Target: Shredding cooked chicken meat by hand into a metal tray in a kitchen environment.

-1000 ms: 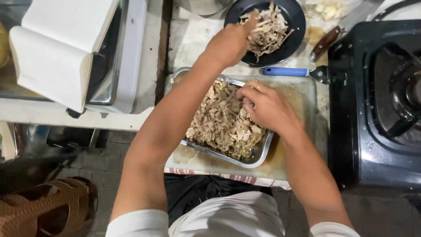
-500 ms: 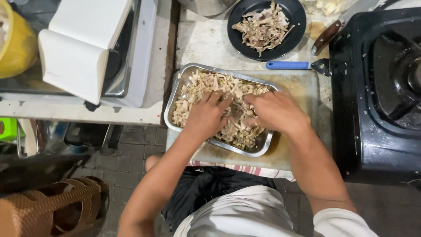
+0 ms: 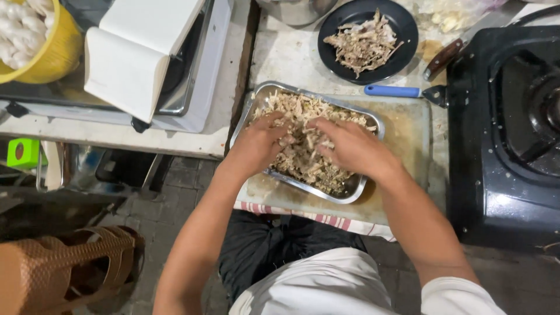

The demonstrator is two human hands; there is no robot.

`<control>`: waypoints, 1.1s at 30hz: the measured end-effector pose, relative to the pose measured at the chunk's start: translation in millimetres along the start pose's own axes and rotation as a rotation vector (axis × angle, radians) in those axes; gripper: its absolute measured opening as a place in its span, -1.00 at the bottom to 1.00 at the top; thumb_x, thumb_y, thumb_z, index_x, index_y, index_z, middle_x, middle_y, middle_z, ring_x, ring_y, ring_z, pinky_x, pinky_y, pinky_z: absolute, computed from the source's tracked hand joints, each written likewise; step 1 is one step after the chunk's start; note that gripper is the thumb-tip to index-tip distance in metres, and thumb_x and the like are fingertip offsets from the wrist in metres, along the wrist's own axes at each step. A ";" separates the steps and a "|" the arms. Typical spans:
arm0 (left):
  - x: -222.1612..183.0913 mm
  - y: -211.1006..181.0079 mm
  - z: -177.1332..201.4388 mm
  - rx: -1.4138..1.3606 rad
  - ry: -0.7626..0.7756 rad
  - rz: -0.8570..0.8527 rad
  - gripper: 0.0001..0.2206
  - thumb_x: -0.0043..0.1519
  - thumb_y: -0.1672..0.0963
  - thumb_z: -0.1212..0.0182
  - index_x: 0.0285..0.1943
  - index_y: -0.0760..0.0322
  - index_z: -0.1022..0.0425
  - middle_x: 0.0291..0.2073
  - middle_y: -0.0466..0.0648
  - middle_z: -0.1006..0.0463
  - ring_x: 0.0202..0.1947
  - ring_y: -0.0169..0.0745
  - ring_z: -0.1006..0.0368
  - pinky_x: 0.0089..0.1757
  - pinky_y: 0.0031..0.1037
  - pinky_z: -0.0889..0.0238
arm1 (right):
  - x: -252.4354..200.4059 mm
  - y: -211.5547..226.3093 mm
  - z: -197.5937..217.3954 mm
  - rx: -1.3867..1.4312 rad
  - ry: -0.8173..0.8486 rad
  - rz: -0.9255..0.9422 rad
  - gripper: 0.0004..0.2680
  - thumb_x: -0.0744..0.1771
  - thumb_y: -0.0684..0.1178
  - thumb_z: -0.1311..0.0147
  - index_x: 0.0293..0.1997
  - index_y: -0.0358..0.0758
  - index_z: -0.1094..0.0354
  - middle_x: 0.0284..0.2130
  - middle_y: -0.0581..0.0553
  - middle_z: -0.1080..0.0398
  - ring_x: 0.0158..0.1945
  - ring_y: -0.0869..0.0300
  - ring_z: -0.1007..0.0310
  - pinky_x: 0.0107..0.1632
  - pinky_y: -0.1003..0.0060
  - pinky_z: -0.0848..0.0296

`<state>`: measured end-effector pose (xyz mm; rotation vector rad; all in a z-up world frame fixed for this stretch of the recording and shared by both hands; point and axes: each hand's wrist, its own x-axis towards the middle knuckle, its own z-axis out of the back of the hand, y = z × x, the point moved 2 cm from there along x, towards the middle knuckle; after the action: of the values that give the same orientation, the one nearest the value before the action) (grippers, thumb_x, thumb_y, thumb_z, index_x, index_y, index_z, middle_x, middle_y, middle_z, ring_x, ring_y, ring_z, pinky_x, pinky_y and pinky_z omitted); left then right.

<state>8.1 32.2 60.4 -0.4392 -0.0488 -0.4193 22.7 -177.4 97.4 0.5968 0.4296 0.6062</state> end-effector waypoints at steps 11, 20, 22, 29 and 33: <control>-22.7 -28.8 -60.3 0.180 0.103 -0.041 -0.63 0.07 0.06 -0.32 0.06 0.21 -0.56 -0.11 0.12 -0.54 0.03 0.16 -0.40 -0.08 -0.15 -0.41 | 17.3 -41.7 -24.7 -0.345 0.083 0.057 -0.75 0.36 -0.04 0.04 0.16 -0.13 -0.35 -0.21 -0.26 -0.50 -0.30 0.04 -0.52 -0.25 0.14 -0.51; -17.7 3.4 -113.8 0.198 0.107 0.141 -0.65 0.09 0.14 -0.25 0.08 0.30 -0.53 -0.22 0.13 -0.57 -0.11 0.10 -0.49 -0.17 -0.20 -0.44 | 25.6 -36.8 -46.8 -0.449 0.203 0.001 -0.42 0.20 0.14 -0.30 0.32 -0.21 -0.13 0.02 -0.31 -0.38 -0.01 -0.15 -0.49 -0.07 -0.22 -0.47; -17.0 12.4 -106.1 0.042 0.096 0.146 -0.69 0.11 0.18 -0.22 0.06 0.24 -0.58 -0.26 0.08 -0.62 -0.18 0.00 -0.54 -0.19 -0.37 -0.47 | 32.6 -42.4 -56.0 -0.423 0.199 0.001 -0.43 0.21 0.12 -0.28 0.32 -0.21 -0.12 0.01 -0.34 -0.38 -0.03 -0.18 -0.51 -0.08 -0.25 -0.46; 2.1 -15.1 -12.4 -0.135 -0.028 0.288 -0.57 0.03 0.23 -0.29 0.13 0.16 -0.56 -0.16 0.21 -0.57 -0.07 0.29 -0.50 -0.08 -0.08 -0.42 | 40.0 -56.7 -47.7 -0.348 0.067 0.031 -0.68 0.22 -0.14 -0.15 0.09 -0.30 -0.41 -0.26 -0.37 -0.51 -0.21 -0.19 -0.57 -0.18 -0.12 -0.52; -1.7 -6.0 -11.3 -0.063 -0.025 0.339 -0.46 0.02 0.23 -0.32 0.25 0.45 -0.41 -0.25 0.32 -0.59 -0.12 0.34 -0.52 -0.09 0.01 -0.40 | 15.4 -46.9 -26.1 -0.230 -0.048 -0.017 -0.59 0.20 -0.31 -0.02 0.21 -0.29 -0.23 -0.18 -0.49 -0.47 -0.15 -0.36 -0.53 -0.12 -0.30 -0.44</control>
<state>3.6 23.2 52.4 -0.5046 0.0150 -0.0820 38.9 -188.5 45.1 0.3873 0.3147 0.6137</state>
